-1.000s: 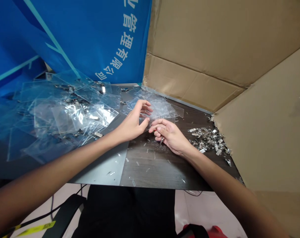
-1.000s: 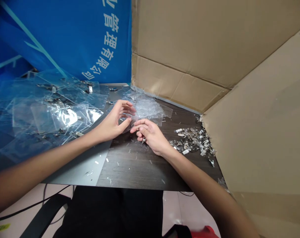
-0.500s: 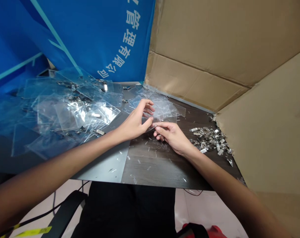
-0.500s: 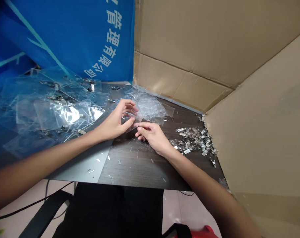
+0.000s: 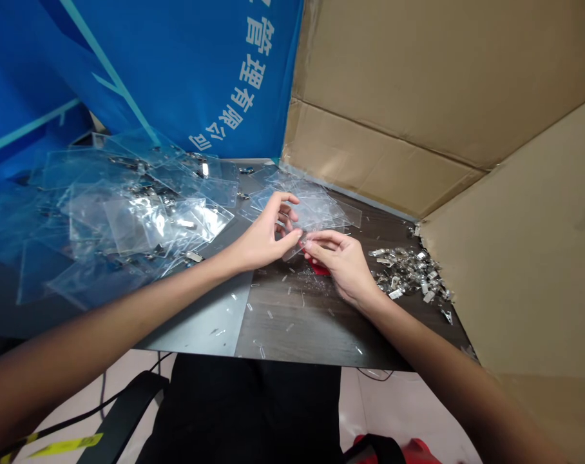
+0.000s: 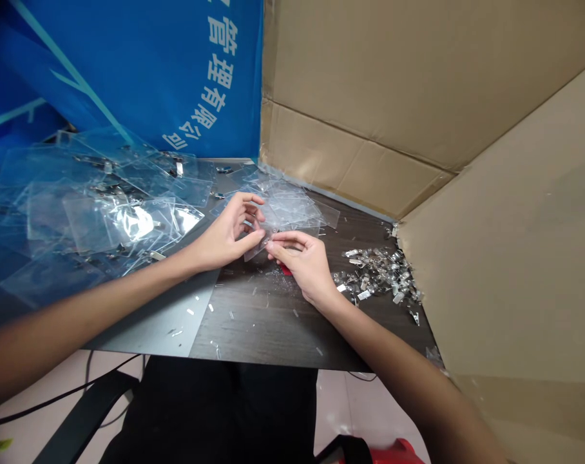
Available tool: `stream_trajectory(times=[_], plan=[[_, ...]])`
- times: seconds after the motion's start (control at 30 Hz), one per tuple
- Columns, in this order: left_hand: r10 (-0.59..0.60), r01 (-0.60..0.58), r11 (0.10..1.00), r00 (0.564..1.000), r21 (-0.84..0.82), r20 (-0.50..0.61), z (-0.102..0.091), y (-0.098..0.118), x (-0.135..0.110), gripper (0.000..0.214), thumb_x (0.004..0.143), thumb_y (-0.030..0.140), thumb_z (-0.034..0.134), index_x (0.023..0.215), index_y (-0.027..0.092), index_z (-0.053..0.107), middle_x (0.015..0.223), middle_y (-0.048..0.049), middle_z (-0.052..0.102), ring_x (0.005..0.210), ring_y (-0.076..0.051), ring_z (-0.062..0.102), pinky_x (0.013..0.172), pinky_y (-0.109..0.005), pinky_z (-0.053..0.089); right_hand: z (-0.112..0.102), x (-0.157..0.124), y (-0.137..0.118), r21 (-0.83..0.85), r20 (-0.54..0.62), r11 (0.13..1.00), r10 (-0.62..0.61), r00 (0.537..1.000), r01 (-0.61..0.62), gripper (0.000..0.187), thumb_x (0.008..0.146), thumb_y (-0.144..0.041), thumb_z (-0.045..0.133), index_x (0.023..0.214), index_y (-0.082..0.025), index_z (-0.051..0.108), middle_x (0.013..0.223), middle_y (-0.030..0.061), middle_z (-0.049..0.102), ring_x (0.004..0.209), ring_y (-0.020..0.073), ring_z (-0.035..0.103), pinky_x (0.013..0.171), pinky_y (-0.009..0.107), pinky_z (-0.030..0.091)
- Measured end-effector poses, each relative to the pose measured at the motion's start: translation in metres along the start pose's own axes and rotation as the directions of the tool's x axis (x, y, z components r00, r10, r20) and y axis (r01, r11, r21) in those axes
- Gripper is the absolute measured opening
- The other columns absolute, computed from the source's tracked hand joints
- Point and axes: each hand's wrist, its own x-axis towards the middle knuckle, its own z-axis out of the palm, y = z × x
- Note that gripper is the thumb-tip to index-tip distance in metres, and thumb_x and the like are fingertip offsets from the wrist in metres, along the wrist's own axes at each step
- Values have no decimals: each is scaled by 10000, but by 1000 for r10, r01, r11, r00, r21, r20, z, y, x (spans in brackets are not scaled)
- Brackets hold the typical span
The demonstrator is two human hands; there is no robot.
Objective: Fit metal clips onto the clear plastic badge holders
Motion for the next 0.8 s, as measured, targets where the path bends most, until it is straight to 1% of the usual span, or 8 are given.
stream_trajectory(times=[0.1,0.13,0.2,0.33,0.47,0.57,0.67,0.8], plan=[[-83,98,980,992,-172,92,-3,-1,2,581,918,279,746,1403,283,425,1086,-36,510,838,-162,568,625,-273,514,0,-2,-4,17,57,1000,1,998,-2,420,628,-437,1101,879,-214,848,763,23,789,702,162,717,643,291,586],[-97,117,972,990,-203,107,-4,-1,2,580,921,278,740,1408,292,425,1076,-33,496,822,-159,553,588,-255,491,0,-3,-5,29,88,1000,-5,996,3,409,646,-435,1094,895,-216,854,778,24,795,725,170,733,677,306,610],[-104,125,966,989,-228,101,-6,-1,2,582,907,254,738,1403,303,437,1077,-35,484,811,-157,534,557,-239,468,0,-5,-9,49,139,999,-8,990,1,404,670,-422,1086,942,-219,866,822,32,816,779,185,768,753,332,649],[-95,108,968,993,-225,66,-6,1,2,624,823,169,708,1381,309,466,1123,-46,483,814,-160,501,572,-252,465,-1,-7,-10,61,174,998,-15,985,5,387,707,-385,1074,988,-214,872,901,56,849,868,204,813,876,369,678],[-98,110,960,993,-257,61,-5,0,2,648,727,178,663,1346,288,503,1120,-45,501,840,-168,486,669,-293,483,0,-6,-7,79,190,996,-46,981,31,359,730,-354,1057,1015,-227,881,938,53,862,909,204,830,960,390,678],[-81,102,960,993,-260,90,-6,-1,1,730,720,225,692,1414,303,479,1137,-49,514,839,-171,490,688,-307,485,1,-7,-6,93,188,995,-56,981,39,335,738,-336,1048,1004,-226,877,937,50,864,889,194,833,949,375,679],[-50,85,956,990,-282,129,-10,-2,1,812,750,280,733,1503,346,435,1188,-62,533,826,-171,512,704,-329,516,2,-8,-7,94,152,995,-53,987,39,329,741,-351,1045,980,-225,856,923,51,856,888,206,834,888,366,684],[-54,105,946,984,-307,170,-14,-3,3,920,764,371,869,1555,411,400,1286,-78,521,815,-169,514,700,-347,534,3,-8,-10,96,110,993,-78,991,67,347,724,-400,1056,938,-229,842,911,51,847,866,208,824,815,349,682]])
